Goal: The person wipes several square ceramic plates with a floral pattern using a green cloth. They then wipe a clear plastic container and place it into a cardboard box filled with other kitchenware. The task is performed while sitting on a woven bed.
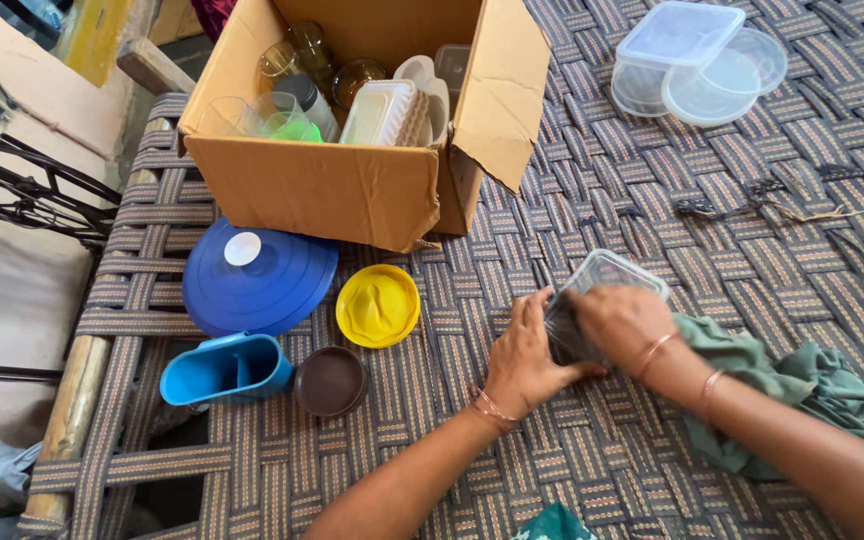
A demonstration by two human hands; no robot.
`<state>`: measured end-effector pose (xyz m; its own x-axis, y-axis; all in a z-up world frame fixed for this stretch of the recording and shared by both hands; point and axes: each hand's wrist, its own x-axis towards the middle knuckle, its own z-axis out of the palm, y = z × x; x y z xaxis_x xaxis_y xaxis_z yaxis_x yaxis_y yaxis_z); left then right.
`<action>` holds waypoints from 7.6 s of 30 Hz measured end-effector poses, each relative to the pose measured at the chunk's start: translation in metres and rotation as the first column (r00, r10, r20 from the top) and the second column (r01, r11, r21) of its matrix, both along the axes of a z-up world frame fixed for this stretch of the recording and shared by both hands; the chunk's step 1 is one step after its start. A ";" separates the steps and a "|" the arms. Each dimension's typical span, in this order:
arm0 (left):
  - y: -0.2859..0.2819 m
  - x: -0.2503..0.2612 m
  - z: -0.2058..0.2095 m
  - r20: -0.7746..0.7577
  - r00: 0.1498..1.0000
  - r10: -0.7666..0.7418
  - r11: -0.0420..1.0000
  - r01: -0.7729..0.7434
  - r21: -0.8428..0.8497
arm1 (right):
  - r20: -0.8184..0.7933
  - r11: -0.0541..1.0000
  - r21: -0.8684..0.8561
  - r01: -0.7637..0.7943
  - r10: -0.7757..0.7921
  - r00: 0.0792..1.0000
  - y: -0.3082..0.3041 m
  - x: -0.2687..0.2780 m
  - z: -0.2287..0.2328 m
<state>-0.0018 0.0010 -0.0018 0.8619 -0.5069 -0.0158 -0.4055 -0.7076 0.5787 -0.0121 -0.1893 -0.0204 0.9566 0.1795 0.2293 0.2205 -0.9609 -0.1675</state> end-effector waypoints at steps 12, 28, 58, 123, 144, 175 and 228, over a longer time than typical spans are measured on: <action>-0.001 -0.001 0.003 -0.005 1.000 0.008 1.000 -0.008 0.021 | -0.028 0.961 -0.271 0.050 -0.060 0.998 -0.017 0.007 0.024; 0.000 0.004 -0.012 -0.045 0.999 0.010 1.000 -0.011 -0.007 | -0.208 0.983 -0.117 -0.138 0.111 0.972 0.003 -0.003 -0.002; 0.002 -0.001 0.005 0.094 0.992 -0.085 0.996 0.083 0.026 | -0.401 0.972 -0.067 0.223 -0.231 0.886 -0.093 -0.012 0.085; 0.001 0.006 -0.001 -0.263 0.961 -0.082 0.923 -0.026 -0.383 | 0.598 0.887 0.370 -0.278 0.001 0.802 -0.057 -0.050 0.098; 0.001 0.002 -0.006 -0.128 0.988 0.086 0.932 -0.125 -0.339 | 0.031 0.899 -0.103 -0.427 0.432 0.901 -0.006 -0.035 0.019; 0.008 0.016 0.003 -0.123 0.992 0.029 0.946 -0.067 -0.317 | -0.182 0.999 0.002 0.044 -0.043 0.982 -0.014 -0.003 0.041; 0.008 0.010 0.009 -0.035 0.999 -0.006 0.967 -0.003 -0.253 | -0.156 0.985 -0.121 0.121 -0.139 0.978 -0.022 -0.012 0.032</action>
<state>0.0085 0.0086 0.0071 0.8624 -0.4993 0.0829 -0.3826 -0.5359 0.7526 -0.0241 -0.2114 0.0118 0.9963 0.0668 0.0541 0.0712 -0.9941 -0.0822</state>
